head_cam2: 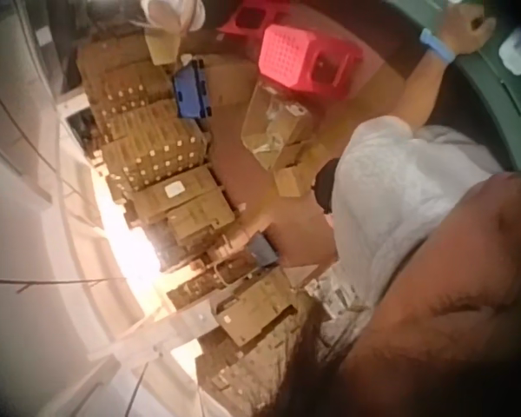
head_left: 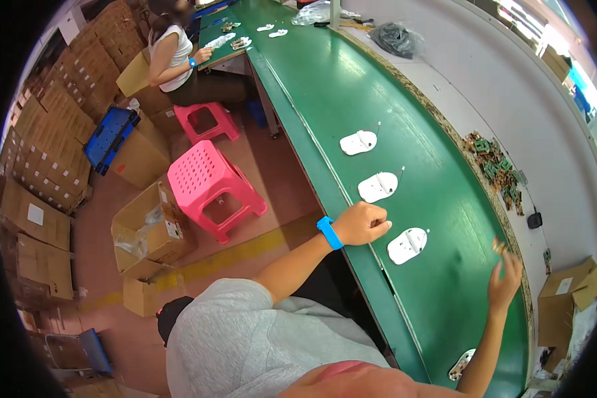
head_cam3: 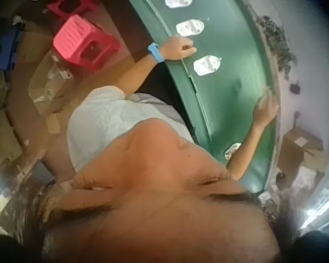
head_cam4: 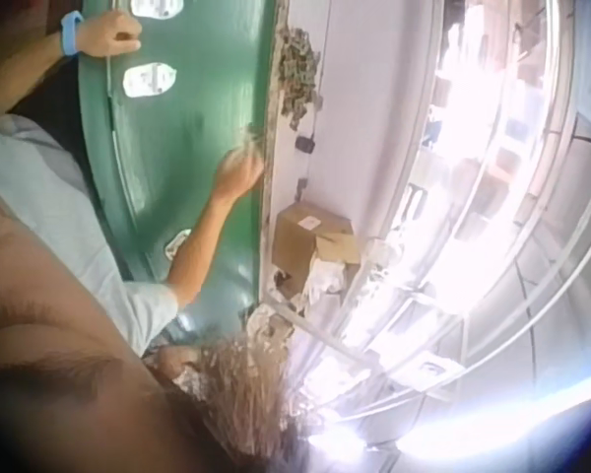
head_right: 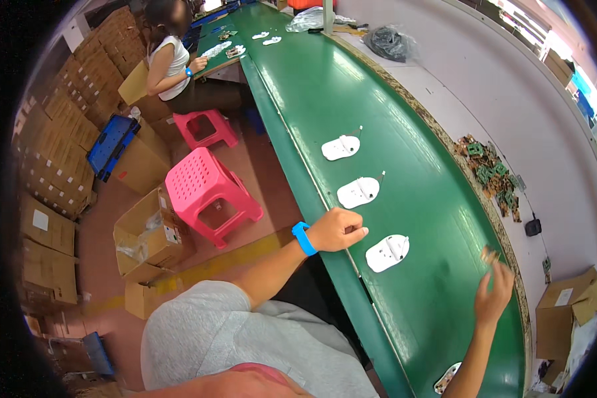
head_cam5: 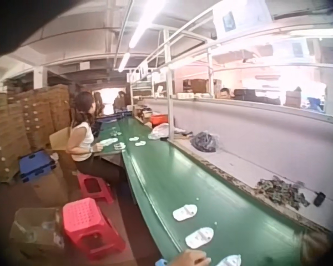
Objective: Assembling small electronic components by manually placing them into white plastic housings on a production line.
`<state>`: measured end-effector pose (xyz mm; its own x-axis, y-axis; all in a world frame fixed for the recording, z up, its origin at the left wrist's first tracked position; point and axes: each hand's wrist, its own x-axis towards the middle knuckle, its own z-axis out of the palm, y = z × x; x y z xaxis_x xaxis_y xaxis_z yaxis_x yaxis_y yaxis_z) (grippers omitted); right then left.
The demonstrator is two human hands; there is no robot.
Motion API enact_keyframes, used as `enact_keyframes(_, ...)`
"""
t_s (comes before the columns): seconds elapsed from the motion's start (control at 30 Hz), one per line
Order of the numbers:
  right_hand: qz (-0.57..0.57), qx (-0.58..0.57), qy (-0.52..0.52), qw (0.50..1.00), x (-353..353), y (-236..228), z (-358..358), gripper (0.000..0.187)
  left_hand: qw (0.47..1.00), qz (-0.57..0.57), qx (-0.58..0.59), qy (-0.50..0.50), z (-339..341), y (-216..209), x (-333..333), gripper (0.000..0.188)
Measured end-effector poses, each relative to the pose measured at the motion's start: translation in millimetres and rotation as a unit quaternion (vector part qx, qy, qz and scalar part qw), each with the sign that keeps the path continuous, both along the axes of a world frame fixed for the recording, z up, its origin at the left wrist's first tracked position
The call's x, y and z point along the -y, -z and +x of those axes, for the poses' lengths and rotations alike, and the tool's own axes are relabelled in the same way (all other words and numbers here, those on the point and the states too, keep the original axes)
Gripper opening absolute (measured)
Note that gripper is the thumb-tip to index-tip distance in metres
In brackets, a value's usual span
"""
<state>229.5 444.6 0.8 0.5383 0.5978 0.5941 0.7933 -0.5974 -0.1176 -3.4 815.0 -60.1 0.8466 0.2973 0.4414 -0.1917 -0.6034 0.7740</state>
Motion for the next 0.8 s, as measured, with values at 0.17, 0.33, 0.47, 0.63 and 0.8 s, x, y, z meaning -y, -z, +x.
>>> enact_keyframes(0.17, -0.083, -0.116, -0.002, 0.990, 25, 2, -121, 0.039, 1.000, 0.008, 0.020, 0.002, 3, -4, 0, 0.026)
enact_keyframes(0.33, -0.080, -0.178, 0.053, 0.979, 13, 0, -183, 0.033, 1.000, 0.023, 0.017, 0.010, 0, -1, -1, 0.024)
enact_keyframes(0.47, -0.058, -0.145, 0.057, 0.986, 16, 24, -182, 0.029, 1.000, 0.022, 0.008, 0.011, 1, -5, 1, 0.023)
enact_keyframes(0.63, -0.020, -0.123, 0.048, 0.991, 19, 38, -177, 0.026, 1.000, 0.013, -0.001, 0.006, -1, -5, 2, 0.019)
enact_keyframes(0.8, 0.022, -0.174, 0.050, 0.983, 17, 36, -178, 0.025, 1.000, -0.023, 0.013, -0.004, 0, -7, 3, 0.013)
